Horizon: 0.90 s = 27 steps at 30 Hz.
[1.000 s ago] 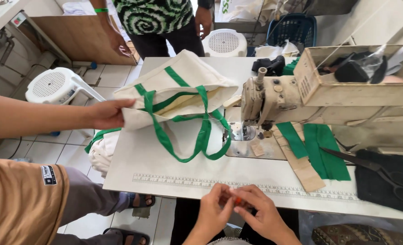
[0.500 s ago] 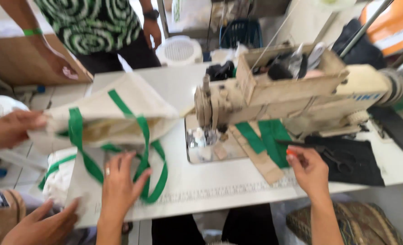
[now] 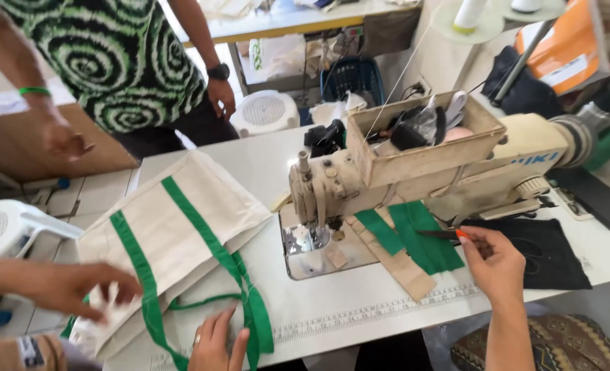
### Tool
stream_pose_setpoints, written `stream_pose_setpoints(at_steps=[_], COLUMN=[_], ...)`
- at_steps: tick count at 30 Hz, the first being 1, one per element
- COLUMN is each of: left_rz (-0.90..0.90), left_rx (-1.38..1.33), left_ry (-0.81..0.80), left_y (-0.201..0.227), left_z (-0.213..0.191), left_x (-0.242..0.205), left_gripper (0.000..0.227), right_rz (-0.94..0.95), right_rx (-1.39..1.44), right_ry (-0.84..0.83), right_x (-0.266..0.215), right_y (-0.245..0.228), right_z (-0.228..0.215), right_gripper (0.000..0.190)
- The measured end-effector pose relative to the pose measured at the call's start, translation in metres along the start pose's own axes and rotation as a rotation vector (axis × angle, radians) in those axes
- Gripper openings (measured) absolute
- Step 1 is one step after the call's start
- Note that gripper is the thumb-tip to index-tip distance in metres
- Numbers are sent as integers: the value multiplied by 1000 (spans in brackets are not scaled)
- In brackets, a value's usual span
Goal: The person sews a green fabric strip onto a white tote bag using a sewing machine. They guide the fabric under the needle, trim excess thread with scissors, and adjust the bag's position on the table.
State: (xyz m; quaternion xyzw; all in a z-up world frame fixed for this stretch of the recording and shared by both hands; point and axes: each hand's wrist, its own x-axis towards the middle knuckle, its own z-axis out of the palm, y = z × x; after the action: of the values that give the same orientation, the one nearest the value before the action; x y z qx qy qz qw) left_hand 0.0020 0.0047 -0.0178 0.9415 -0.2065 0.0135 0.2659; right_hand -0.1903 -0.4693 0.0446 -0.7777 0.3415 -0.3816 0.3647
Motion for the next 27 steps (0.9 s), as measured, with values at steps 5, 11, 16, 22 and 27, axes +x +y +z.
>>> stream_pose_setpoints(at_steps=[5,11,16,22,27], left_rz=[93,-22,-54,334,398], left_rx=[76,209,391,734,667], left_ry=[412,465,561,569,104], left_y=[-59,-95,-98,-106,-103], left_z=[51,32,-11,-65,-74], left_x=[-7,-14,-18,8,45], left_gripper=[58,43,22,48,27], right_rz=[-158,-184,-46,-331,-384], right_rx=[164,-546,-832,-549,-41], right_ry=[-7,-120,-79,296,70], right_x=[6,22,23,-24,-82], right_y=[-43,47,158,98,20], right_z=[-17,-29,-28,-5,63], right_gripper=[21,22,23,21,22])
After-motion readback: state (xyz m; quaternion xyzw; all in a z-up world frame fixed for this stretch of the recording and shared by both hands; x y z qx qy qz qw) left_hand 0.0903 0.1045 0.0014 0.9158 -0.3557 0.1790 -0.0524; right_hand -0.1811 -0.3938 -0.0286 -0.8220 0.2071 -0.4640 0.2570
